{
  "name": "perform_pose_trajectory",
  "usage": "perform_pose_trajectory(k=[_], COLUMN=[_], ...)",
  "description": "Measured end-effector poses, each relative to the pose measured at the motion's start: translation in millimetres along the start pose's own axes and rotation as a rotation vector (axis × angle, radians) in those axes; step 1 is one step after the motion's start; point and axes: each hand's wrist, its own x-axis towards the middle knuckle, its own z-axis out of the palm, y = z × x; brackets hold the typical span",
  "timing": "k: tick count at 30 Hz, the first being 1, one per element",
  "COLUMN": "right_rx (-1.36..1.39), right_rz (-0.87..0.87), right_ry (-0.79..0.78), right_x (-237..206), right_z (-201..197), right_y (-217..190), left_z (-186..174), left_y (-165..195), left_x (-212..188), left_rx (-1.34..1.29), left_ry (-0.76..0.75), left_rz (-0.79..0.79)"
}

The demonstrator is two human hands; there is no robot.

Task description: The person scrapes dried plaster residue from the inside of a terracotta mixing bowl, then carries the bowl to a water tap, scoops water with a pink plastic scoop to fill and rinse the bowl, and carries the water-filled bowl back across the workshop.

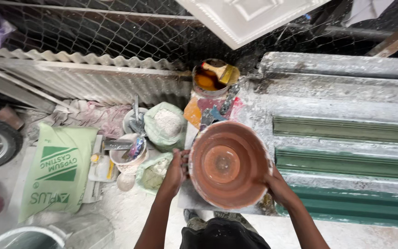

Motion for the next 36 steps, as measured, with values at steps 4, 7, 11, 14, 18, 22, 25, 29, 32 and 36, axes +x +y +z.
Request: perform_pose_trajectory(k=[4,7,11,14,18,22,25,29,32,36], right_rx=[0.192,0.235,0.203,0.157,0.146,0.084,0.048,0.0,-0.006,0.028], right_rz=[-0.126,-0.147,-0.229,-0.201,-0.171,-0.145,-0.119,-0.117,-0.043,-0.054], right_ry=[0.056,0.069,0.031,0.007,-0.052,-0.056,-0.032,-0.017,0.028,0.053], right_x=[1,12,29,45,70,102,124,142,143,138], right_z=[-57,-83,-98,-106,-113,-116,-111,-102,-95,-85], right_y=[27,44,61,63,53,39,32,23,18,18], left_z=[48,76,101,114,106,62,38,43,62,90], left_y=[8,18,28,37,59,82,85,82,88,111], left_x=[70,111,142,160,177,181,184,186,183,211], left_rx=[0.941,1.447,1.495,1.344,1.311,1.387,1.439,1.457,1.432,1.206], left_ry=[0.169,-0.001,-0.246,-0.193,-0.083,-0.036,-0.041,-0.066,-0.056,0.187], left_rz=[0.615,0.777,0.664,0.736,0.856,0.858,0.704,0.704,0.801,0.912])
